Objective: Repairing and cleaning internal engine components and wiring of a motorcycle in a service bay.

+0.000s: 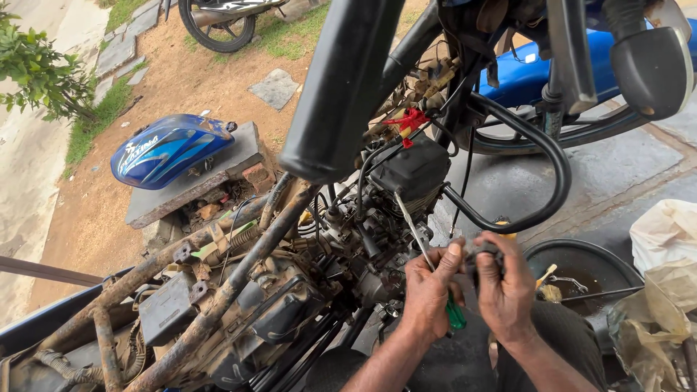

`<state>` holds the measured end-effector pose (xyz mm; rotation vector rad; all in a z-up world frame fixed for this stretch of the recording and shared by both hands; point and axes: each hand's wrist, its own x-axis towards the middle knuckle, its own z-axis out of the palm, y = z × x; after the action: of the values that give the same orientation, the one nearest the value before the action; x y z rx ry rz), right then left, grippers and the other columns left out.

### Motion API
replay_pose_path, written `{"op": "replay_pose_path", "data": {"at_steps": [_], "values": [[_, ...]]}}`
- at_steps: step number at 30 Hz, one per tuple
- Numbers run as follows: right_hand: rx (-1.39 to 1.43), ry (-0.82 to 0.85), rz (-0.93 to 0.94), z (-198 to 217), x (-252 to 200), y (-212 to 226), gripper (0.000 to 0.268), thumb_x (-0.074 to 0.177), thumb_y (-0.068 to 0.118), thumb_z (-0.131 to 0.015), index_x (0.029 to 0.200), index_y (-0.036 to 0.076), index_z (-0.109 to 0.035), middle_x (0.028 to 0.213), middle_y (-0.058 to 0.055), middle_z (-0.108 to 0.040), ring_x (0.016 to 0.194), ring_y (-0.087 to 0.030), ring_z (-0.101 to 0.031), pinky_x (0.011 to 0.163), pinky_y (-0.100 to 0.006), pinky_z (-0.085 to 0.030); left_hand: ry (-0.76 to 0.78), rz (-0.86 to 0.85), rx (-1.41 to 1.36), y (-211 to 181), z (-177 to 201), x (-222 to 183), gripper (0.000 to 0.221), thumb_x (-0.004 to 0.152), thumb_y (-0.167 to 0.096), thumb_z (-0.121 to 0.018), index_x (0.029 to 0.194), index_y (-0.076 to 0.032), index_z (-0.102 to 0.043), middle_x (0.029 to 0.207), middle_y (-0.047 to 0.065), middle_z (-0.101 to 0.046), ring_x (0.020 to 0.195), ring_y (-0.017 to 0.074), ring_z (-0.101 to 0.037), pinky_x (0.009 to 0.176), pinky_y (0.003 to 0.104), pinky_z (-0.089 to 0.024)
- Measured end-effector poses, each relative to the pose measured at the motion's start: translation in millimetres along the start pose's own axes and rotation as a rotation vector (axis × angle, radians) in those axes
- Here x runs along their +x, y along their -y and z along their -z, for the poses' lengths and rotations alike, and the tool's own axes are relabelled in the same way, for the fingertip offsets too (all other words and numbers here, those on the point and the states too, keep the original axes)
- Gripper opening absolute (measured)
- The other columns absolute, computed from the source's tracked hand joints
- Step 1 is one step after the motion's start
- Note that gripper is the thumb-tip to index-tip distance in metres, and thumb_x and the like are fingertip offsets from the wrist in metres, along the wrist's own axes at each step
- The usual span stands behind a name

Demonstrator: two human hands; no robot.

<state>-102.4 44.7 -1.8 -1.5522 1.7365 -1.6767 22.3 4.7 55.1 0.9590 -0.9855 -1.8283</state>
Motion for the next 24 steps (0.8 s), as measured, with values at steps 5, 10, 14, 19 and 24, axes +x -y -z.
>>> {"op": "replay_pose_path", "data": {"at_steps": [5, 10, 14, 19, 24], "values": [[-0.032, -0.052, 0.14, 21, 12, 33, 0.046, 0.106, 0.031, -0.048, 0.144, 0.005, -0.052, 0.137, -0.01, -0.061, 0.121, -0.019, -0.059, 0.102, -0.042, -0.047, 0.048, 0.284, -0.193, -28, -25, -11, 0.05, 0.094, -0.047, -0.061, 0.117, -0.002, -0.065, 0.087, 0.007, -0.068, 0.059, 0.0079, -0.065, 0.052, 0.023, -0.057], [-0.365, 0.194, 0.405, 40, 9, 34, 0.052, 0.099, 0.032, -0.054, 0.144, 0.006, -0.053, 0.151, -0.014, -0.051, 0.143, -0.035, -0.035, 0.115, -0.048, -0.025, 0.065, 0.115, -0.034, 4, -2, -2, 0.045, 0.099, -0.042, -0.072, 0.101, 0.002, -0.064, 0.074, 0.002, -0.063, 0.051, 0.0079, -0.056, 0.042, 0.026, -0.047], [0.125, 0.183, 0.182, 81, 1, -22, 0.045, 0.097, 0.022, -0.062, 0.136, -0.001, -0.062, 0.135, -0.017, -0.064, 0.125, -0.029, -0.057, 0.103, -0.04, -0.044, 0.06, -0.084, 0.095, -18, 3, -4, 0.03, 0.092, -0.024, -0.075, 0.104, 0.003, -0.073, 0.068, 0.0, -0.065, 0.051, 0.0075, -0.052, 0.046, 0.025, -0.04], [0.023, -0.088, -0.572, 189, -49, -144, 0.029, 0.102, 0.011, -0.062, 0.126, -0.003, -0.071, 0.102, -0.015, -0.079, 0.076, -0.021, -0.075, 0.07, -0.032, -0.059, 0.028, -0.145, 0.133, -26, 25, -28, 0.027, 0.089, -0.015, -0.074, 0.084, 0.011, -0.072, 0.098, 0.018, -0.082, 0.065, 0.0154, -0.064, 0.061, 0.031, -0.052], [0.339, -0.723, -0.611, 298, -167, -306, 0.019, 0.098, -0.012, -0.06, 0.113, -0.003, -0.068, 0.106, -0.011, -0.073, 0.074, -0.02, -0.07, 0.073, -0.033, -0.063, -0.031, -0.08, 0.22, 2, 33, -45, 0.032, 0.085, 0.003, -0.072, 0.117, 0.002, -0.073, 0.129, 0.031, -0.068, 0.079, 0.0222, -0.068, 0.062, 0.037, -0.057]]}}
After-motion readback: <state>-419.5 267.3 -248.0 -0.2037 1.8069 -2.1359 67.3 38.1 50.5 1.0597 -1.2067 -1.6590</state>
